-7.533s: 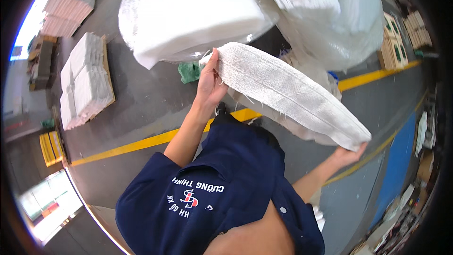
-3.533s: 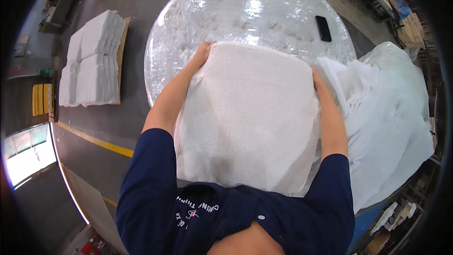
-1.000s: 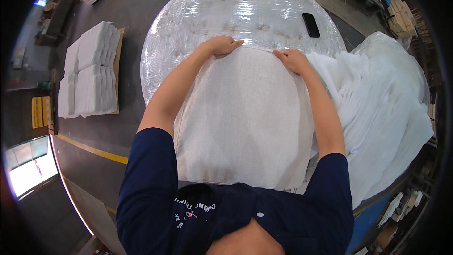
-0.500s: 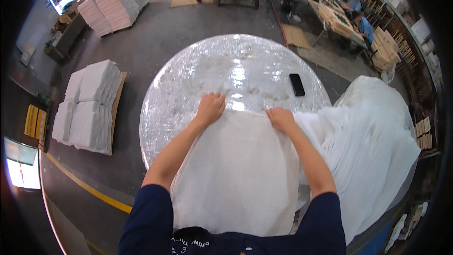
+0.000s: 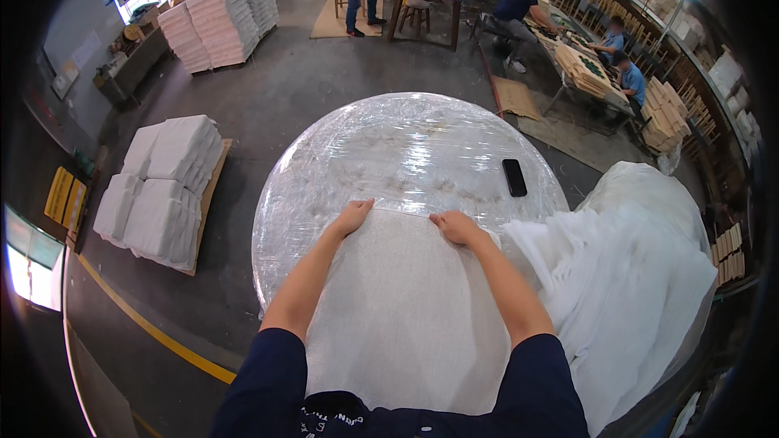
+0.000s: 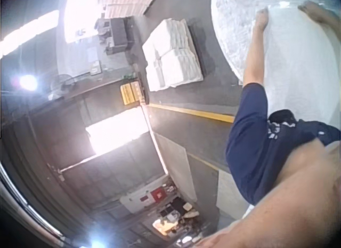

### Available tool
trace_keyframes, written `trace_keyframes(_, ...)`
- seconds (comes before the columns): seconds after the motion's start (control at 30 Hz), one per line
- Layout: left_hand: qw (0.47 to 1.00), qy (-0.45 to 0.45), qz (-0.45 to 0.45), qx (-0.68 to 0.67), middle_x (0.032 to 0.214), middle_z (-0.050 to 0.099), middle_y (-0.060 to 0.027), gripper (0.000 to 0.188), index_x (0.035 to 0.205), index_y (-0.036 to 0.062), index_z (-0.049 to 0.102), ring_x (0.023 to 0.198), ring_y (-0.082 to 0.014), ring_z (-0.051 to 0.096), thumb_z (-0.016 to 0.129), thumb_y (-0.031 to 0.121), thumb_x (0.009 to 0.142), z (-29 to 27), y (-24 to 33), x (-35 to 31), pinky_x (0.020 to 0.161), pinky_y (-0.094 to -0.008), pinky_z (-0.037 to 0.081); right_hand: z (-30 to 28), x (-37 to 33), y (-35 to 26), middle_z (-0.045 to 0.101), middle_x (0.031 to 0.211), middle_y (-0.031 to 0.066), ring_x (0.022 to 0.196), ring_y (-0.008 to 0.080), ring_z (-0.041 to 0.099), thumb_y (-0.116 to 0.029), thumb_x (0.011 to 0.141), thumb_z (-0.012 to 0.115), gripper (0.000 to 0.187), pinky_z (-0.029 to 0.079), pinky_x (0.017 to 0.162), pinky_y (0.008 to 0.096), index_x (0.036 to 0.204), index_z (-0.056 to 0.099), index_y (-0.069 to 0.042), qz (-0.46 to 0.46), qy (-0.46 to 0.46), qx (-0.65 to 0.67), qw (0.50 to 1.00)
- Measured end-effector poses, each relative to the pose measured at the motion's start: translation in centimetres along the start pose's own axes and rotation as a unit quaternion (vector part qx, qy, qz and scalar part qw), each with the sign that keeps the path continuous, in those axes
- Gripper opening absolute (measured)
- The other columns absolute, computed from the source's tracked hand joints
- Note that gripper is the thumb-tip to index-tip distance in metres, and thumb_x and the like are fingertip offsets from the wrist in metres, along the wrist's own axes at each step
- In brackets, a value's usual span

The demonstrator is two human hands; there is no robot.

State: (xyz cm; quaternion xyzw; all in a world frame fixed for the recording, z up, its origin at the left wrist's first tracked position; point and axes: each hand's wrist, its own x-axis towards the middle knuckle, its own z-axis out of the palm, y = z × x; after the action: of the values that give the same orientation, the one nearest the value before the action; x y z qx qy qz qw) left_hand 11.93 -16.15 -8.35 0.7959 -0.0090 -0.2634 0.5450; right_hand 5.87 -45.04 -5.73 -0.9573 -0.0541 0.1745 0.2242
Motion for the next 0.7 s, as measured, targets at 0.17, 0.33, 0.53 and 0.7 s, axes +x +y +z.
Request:
trace_keyframes(0.17,0.946,0.138,0.201,0.212,0.132,0.053,-0.0325,0.054,0.132,-0.0093,0.049,0.12,-0.043,0.054,0.045,0.035,0.103,-0.7,-1.9,-3.4,0.102,-0.0433,0.044,2.4,-5.7,2.5,0.056,0.131,0.0206,0.121,0.0351,0.053,-0.044,0.102,0.043,0.051,0.044,0.096,0.0512,0.125,0.054,0.0,-0.033,0.249,-0.136,0.958)
trace_keyframes(0.33,0.935,0.201,0.17,0.238,0.134,0.048,-0.0345,0.054,0.13,-0.012,0.046,0.122,-0.0485,0.05,0.043,0.035,0.104,2.2,-2.9,-6.4,0.102,-0.0475,0.042,4.4,-7.3,2.8,0.06,0.126,0.0234,0.119,0.0402,0.055,-0.046,0.102,0.043,0.057,0.044,0.097,0.0499,0.126,0.057,0.003,0.158,0.212,-0.059,0.963)
trace_keyframes(0.53,0.984,0.006,0.011,0.177,0.132,0.054,-0.0321,0.064,0.131,-0.0114,0.048,0.123,-0.0453,0.051,0.037,0.046,0.105,1.5,-0.2,-2.8,0.103,-0.0467,0.042,2.4,-6.3,11.6,0.07,0.104,0.0189,0.099,0.0357,0.065,-0.05,0.102,0.043,0.058,0.049,0.088,0.0425,0.11,0.066,0.003,0.249,0.172,0.166,0.938)
trace_keyframes(0.7,0.997,0.002,0.015,-0.074,0.129,0.062,-0.0192,0.067,0.135,-0.0085,0.05,0.121,-0.0281,0.056,0.037,0.05,0.104,-3.4,-4.4,-2.3,0.103,-0.038,0.042,2.6,-5.9,11.9,0.07,0.104,0.007,0.093,0.018,0.065,-0.053,0.099,0.049,0.055,0.051,0.078,0.0368,0.109,0.068,-0.002,0.231,0.062,0.638,0.732)
